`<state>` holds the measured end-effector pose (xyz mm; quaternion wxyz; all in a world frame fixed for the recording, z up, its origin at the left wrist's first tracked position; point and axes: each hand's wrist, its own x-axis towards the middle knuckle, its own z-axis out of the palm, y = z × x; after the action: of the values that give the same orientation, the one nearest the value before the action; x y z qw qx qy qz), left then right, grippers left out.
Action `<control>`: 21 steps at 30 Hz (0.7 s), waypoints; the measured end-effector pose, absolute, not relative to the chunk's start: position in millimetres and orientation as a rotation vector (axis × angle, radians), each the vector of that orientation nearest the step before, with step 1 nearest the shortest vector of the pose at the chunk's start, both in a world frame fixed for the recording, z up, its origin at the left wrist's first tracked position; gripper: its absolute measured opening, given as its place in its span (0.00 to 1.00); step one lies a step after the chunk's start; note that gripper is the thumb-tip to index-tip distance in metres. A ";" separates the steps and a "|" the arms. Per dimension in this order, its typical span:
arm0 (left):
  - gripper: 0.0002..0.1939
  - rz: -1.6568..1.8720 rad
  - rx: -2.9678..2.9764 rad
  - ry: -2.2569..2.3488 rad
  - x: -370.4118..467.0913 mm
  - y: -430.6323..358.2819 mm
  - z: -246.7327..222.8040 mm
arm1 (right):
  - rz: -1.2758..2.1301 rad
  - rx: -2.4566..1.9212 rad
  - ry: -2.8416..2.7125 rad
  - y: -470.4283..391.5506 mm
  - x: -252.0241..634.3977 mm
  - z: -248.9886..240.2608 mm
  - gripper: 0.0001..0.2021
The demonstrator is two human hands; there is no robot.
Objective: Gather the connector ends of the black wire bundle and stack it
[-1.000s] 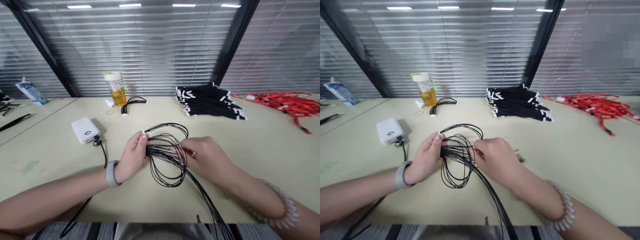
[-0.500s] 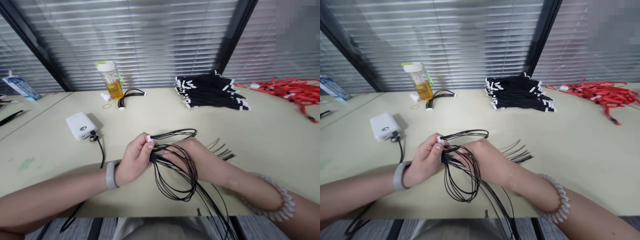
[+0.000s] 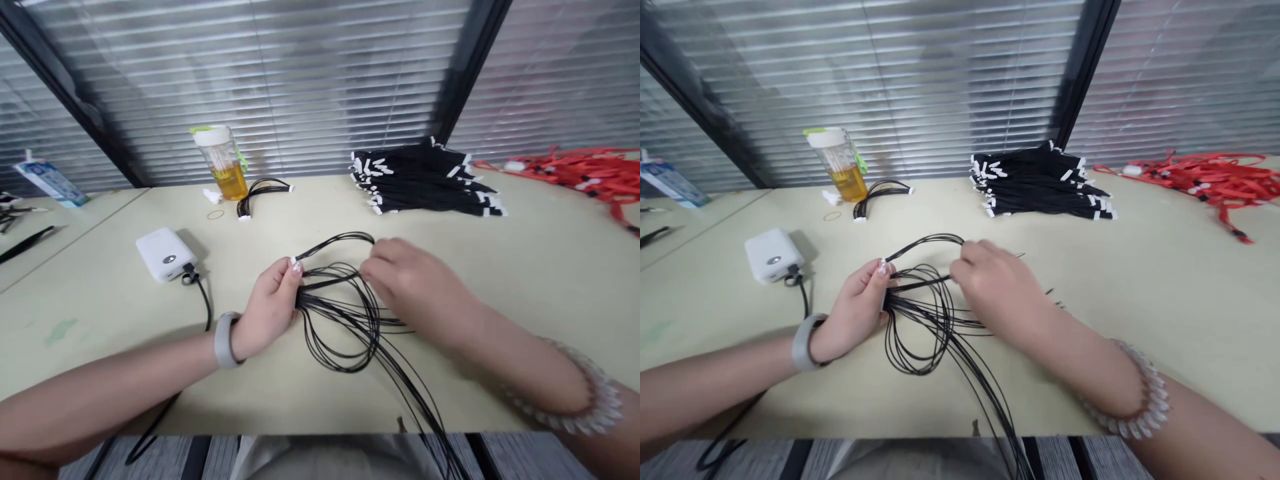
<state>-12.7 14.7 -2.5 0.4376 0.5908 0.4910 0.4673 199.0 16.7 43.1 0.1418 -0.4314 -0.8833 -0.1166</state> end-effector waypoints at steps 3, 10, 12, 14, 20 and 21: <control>0.20 1.129 1.321 1.247 -13.6 20.5 -5.1 | -0.535 -1.390 -2.284 27.1 218.4 51.0 0.09; 0.21 1.051 1.516 1.216 -13.9 18.5 2.0 | 0.355 -1.072 -1.467 44.5 235.7 61.5 0.11; 0.21 1.034 1.608 1.195 -13.9 17.6 3.4 | 0.476 -0.941 -1.321 39.2 227.5 58.9 0.11; 0.21 1.037 1.676 1.163 -14.1 17.1 3.2 | 0.567 -0.864 -1.296 28.8 217.3 55.0 0.10; 0.21 1.018 1.664 1.095 -13.6 14.4 1.5 | 0.670 -0.986 -1.876 5.3 200.2 42.7 0.15; 0.21 1.017 1.656 1.088 -13.5 13.8 1.7 | 0.610 -1.028 -1.954 5.6 199.7 41.0 0.09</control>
<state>-13.5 13.8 1.7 0.4415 0.6672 0.4383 0.4097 199.7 5.6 41.0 0.4129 -0.4087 -0.7769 0.2426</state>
